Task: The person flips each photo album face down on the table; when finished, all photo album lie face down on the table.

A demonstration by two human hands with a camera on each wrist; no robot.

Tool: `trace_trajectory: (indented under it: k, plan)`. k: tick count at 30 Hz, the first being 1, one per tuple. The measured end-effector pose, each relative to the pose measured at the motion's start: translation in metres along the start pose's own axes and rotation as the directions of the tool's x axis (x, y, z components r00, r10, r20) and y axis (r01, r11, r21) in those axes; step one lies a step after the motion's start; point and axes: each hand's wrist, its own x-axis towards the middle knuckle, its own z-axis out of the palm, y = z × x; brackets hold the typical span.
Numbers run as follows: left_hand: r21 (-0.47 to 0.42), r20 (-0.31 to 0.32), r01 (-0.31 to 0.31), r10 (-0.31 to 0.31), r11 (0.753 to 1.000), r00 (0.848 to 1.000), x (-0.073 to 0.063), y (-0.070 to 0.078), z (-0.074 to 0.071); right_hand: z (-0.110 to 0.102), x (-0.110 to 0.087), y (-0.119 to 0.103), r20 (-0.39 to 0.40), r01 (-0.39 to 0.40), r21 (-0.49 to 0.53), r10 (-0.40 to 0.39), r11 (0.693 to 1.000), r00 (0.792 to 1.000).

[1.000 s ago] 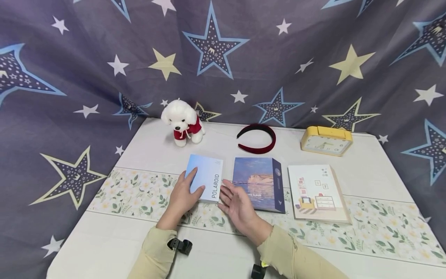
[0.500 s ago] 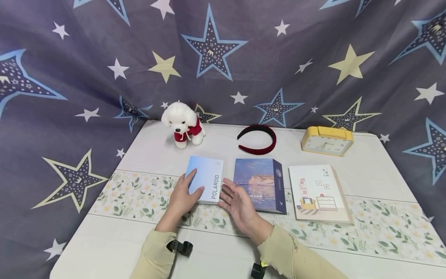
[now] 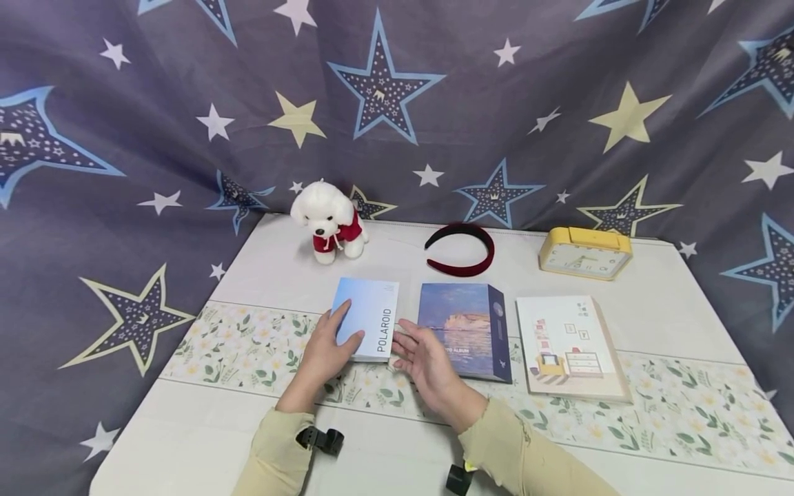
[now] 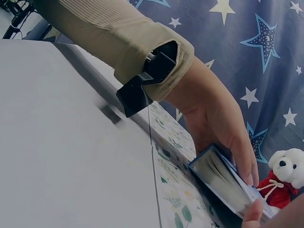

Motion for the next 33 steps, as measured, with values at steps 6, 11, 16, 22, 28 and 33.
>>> trace_trajectory:
  k: [6,11,16,22,28,33]
  plan:
    - [0.027,-0.007,-0.033,0.033,0.999,0.999,-0.001,-0.001,0.002,0.0,0.0,-0.002,-0.011,-0.002,-0.019,0.002,1.0,1.0]
    - [0.043,-0.015,-0.054,0.054,0.998,0.998,-0.003,0.001,0.004,0.001,-0.001,-0.004,-0.038,-0.005,-0.042,0.003,0.999,0.999]
    - [0.037,-0.011,-0.084,0.085,0.996,0.996,-0.005,0.006,0.008,0.004,-0.004,-0.007,-0.05,0.001,-0.087,-0.005,0.996,0.999]
    - [0.044,-0.017,-0.123,0.124,0.991,0.992,-0.009,0.013,0.013,0.007,-0.008,-0.011,-0.061,0.033,-0.137,-0.041,0.99,0.997]
    - [-0.071,0.07,-0.086,0.091,0.994,0.993,-0.011,0.021,0.015,0.008,-0.011,-0.017,-0.028,0.099,-0.172,-0.105,0.98,0.994]
    - [-0.309,0.195,-0.017,0.081,0.951,0.978,-0.011,0.023,0.015,0.009,-0.013,-0.021,0.001,0.15,-0.205,-0.153,0.967,0.988]
